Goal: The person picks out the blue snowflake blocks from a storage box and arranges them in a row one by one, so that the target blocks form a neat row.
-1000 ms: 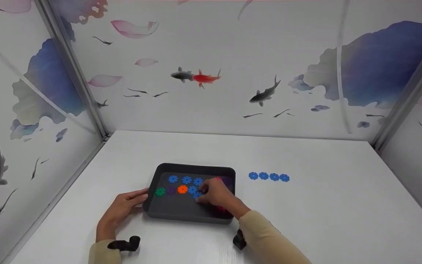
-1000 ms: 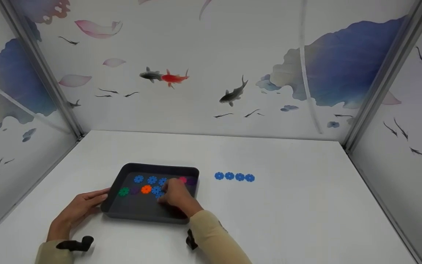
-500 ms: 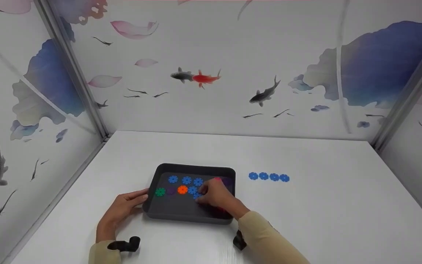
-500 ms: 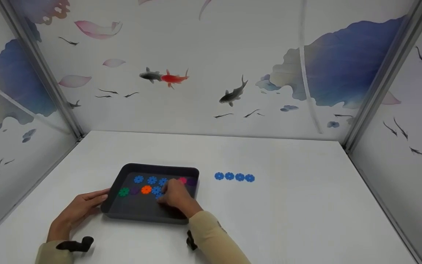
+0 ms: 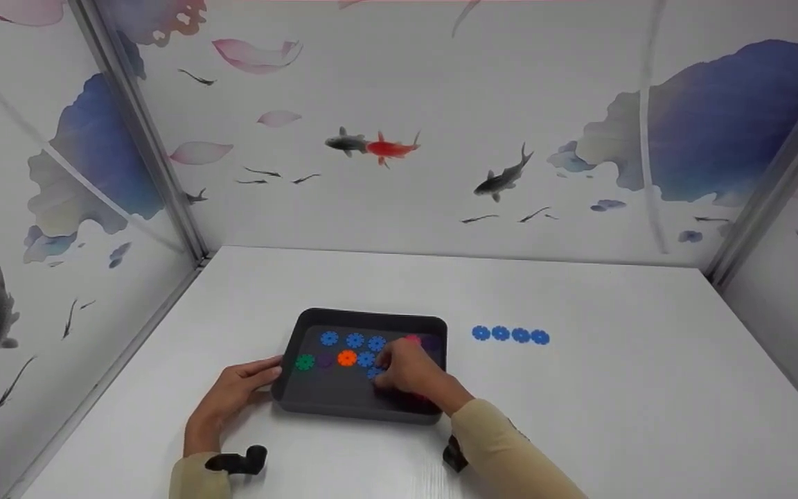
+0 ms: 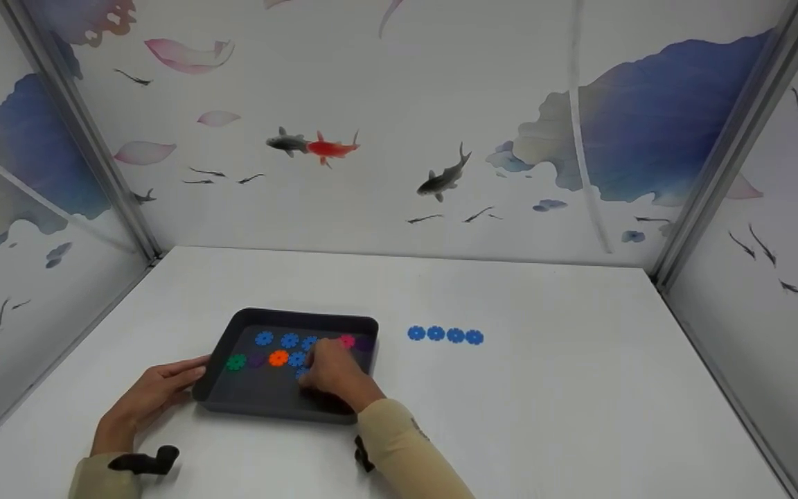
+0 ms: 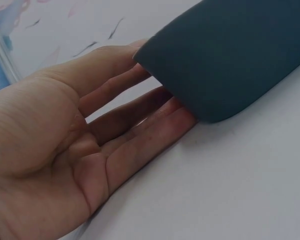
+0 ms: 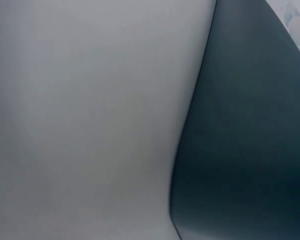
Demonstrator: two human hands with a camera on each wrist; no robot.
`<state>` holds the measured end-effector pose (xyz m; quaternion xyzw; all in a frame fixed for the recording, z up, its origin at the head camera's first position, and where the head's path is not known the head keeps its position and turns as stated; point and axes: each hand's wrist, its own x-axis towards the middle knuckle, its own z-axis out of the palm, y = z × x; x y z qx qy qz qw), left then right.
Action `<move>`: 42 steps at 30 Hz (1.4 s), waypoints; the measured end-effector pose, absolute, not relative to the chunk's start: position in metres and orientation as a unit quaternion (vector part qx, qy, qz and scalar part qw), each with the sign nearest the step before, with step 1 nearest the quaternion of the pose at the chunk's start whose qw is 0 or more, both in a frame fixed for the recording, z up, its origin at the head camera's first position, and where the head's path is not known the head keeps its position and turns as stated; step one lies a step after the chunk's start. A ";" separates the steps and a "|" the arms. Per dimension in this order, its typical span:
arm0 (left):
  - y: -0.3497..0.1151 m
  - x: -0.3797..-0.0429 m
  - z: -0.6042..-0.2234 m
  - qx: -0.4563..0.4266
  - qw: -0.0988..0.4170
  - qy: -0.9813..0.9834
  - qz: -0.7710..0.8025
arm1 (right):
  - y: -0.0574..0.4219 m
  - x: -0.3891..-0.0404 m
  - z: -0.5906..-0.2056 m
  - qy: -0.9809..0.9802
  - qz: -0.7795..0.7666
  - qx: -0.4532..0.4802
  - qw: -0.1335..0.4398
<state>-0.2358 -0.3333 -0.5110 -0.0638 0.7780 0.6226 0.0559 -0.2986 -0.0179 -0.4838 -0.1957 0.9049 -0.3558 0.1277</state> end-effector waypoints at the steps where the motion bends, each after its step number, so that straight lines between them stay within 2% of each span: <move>1: -0.333 -0.236 -0.511 -0.064 0.055 0.779 0.621 | -0.018 -0.299 -0.484 0.906 -0.354 -0.193 0.129; 12: -0.330 -0.239 -0.510 -0.053 0.065 0.777 0.624 | -0.009 -0.301 -0.485 0.908 -0.344 -0.224 0.088; 19: -0.329 -0.239 -0.509 -0.045 0.069 0.774 0.628 | -0.001 -0.305 -0.481 0.906 -0.355 -0.215 0.088; 28: -0.331 -0.238 -0.510 -0.045 0.065 0.777 0.625 | 0.024 -0.311 -0.459 0.910 -0.350 -0.220 0.033; 42: -0.330 -0.235 -0.510 -0.078 0.057 0.776 0.624 | 0.081 -0.324 -0.434 0.917 -0.372 -0.143 -0.011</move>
